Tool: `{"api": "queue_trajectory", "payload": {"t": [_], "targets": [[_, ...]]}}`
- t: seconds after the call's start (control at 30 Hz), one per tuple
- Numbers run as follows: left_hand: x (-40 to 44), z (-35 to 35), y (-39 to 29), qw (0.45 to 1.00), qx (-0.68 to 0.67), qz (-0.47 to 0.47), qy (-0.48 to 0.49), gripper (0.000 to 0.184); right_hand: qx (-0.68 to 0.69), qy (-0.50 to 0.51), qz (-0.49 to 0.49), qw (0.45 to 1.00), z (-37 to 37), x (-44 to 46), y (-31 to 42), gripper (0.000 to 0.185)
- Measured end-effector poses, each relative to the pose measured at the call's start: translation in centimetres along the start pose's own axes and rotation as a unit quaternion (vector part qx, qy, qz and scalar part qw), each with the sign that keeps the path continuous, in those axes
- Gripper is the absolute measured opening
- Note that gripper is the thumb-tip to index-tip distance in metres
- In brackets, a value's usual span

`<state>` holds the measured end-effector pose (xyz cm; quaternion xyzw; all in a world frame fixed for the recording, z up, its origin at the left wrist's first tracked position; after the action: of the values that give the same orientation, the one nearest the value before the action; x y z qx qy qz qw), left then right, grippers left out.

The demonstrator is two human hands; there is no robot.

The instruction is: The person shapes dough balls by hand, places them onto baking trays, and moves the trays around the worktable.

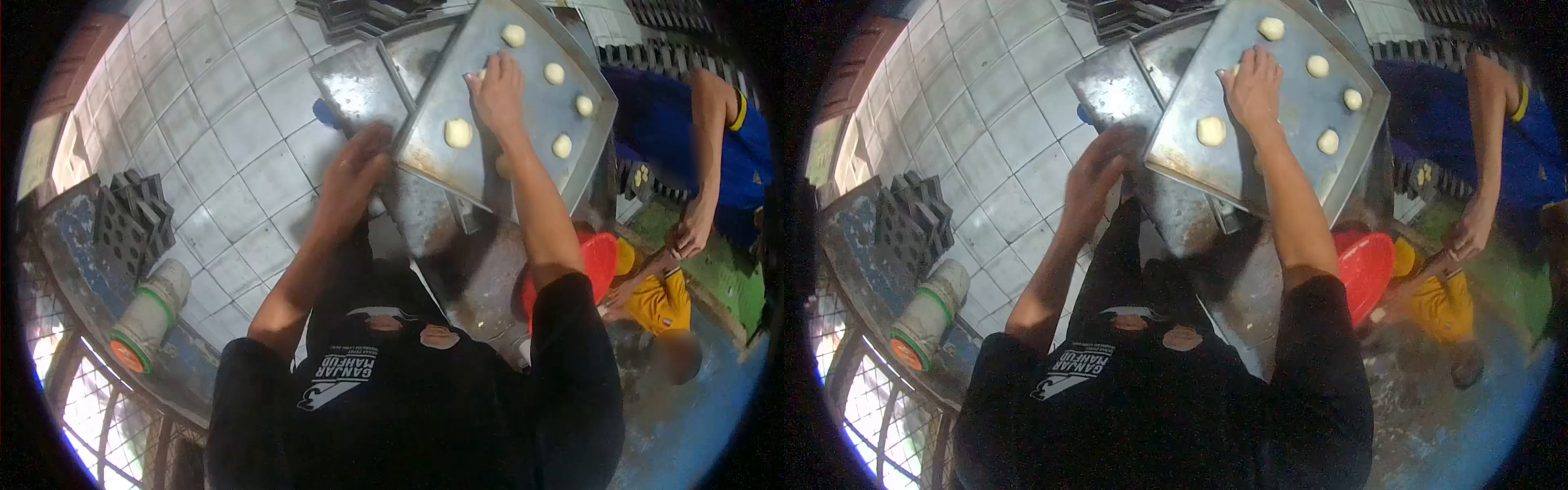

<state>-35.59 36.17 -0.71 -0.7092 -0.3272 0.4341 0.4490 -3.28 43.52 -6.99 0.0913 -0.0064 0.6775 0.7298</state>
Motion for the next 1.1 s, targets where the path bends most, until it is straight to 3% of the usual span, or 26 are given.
{"api": "queue_trajectory", "payload": {"t": [0.07,0.17,0.27,0.3,0.33,0.37,0.43,0.5,0.57,0.63,0.7,0.77,0.83,0.87,0.9,0.97,1.03,1.1], "targets": [[-1.8,2.8,-1.0,0.996,0.042,0.051,-0.056,0.049,-0.013,-0.045,0.041,0.998,-2.1,0.8,-0.3,0.048],[-3.4,5.4,-0.4,0.994,0.073,0.027,-0.074,0.050,0.092,-0.047,0.006,0.995,-4.8,0.4,-1.1,0.055],[-3.8,4.4,-1.3,0.995,0.056,0.058,-0.065,0.046,-0.037,0.023,-0.021,0.999,-2.3,0.9,-1.7,0.062],[-3.0,3.9,-1.8,0.994,0.059,0.066,-0.061,0.044,0.165,0.090,-0.084,0.979,-0.8,1.8,-2.7,0.063],[-2.5,3.3,-2.4,0.996,0.058,0.050,-0.054,0.044,0.360,0.153,-0.133,0.911,0.9,2.8,-3.5,0.064],[-2.6,2.7,-2.6,0.997,0.056,0.044,-0.035,0.042,0.356,0.144,-0.128,0.915,3.0,2.9,-4.4,0.064],[-3.6,1.8,-2.2,0.998,0.054,0.040,-0.017,0.040,0.533,0.147,-0.257,0.792,7.4,0.2,-6.2,0.052],[-3.9,0.9,-1.2,0.998,0.046,-0.031,0.000,0.036,0.396,0.146,-0.279,0.862,7.8,-5.5,-9.1,0.040],[-3.9,-1.1,-1.4,0.998,0.054,-0.015,0.024,0.035,0.320,0.173,-0.296,0.883,7.8,-12.3,-6.6,0.026],[-4.7,-3.7,-0.7,0.996,0.066,0.003,0.060,0.033,0.170,0.045,-0.185,0.967,3.7,-18.6,-5.8,0.024],[-5.2,-6.5,1.4,0.990,0.076,-0.009,0.115,0.034,0.407,0.096,-0.324,0.849,5.5,-20.9,-3.4,0.030],[-6.7,-10.3,2.1,0.987,0.060,0.002,0.147,0.034,0.517,0.040,-0.365,0.773,11.1,-22.6,2.2,0.036],[-9.2,-14.0,2.8,0.994,-0.031,-0.033,0.100,0.039,0.377,0.019,-0.324,0.868,15.7,-26.0,7.1,0.034],[-10.4,-16.0,2.8,0.986,-0.111,0.022,0.123,0.042,0.362,-0.038,-0.279,0.889,17.8,-27.9,8.9,0.032],[-11.4,-17.5,2.9,0.982,-0.098,0.025,0.156,0.042,0.342,-0.092,-0.232,0.906,19.2,-30.0,10.0,0.030],[-13.9,-20.1,3.6,0.979,-0.069,0.131,0.143,0.042,0.347,-0.166,-0.243,0.891,20.4,-34.7,10.2,0.031],[-17.5,-22.3,5.1,0.983,-0.011,0.108,0.148,0.042,0.355,-0.240,-0.242,0.871,21.1,-40.0,10.5,0.032],[-20.4,-23.2,7.6,0.968,0.132,-0.040,0.211,0.042,0.399,-0.170,-0.309,0.847,21.1,-45.3,11.0,0.032]]}}
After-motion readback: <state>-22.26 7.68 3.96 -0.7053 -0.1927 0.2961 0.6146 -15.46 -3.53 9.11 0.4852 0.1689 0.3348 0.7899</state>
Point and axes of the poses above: each hand's wrist, its own x-axis towards the middle knuckle, its own z-axis out of the back of the hand, y = z × x, the point moved 1 cm from there along x, towards the middle knuckle, and after that the axes turned 2 degrees about -z, right-handed, at the moved point
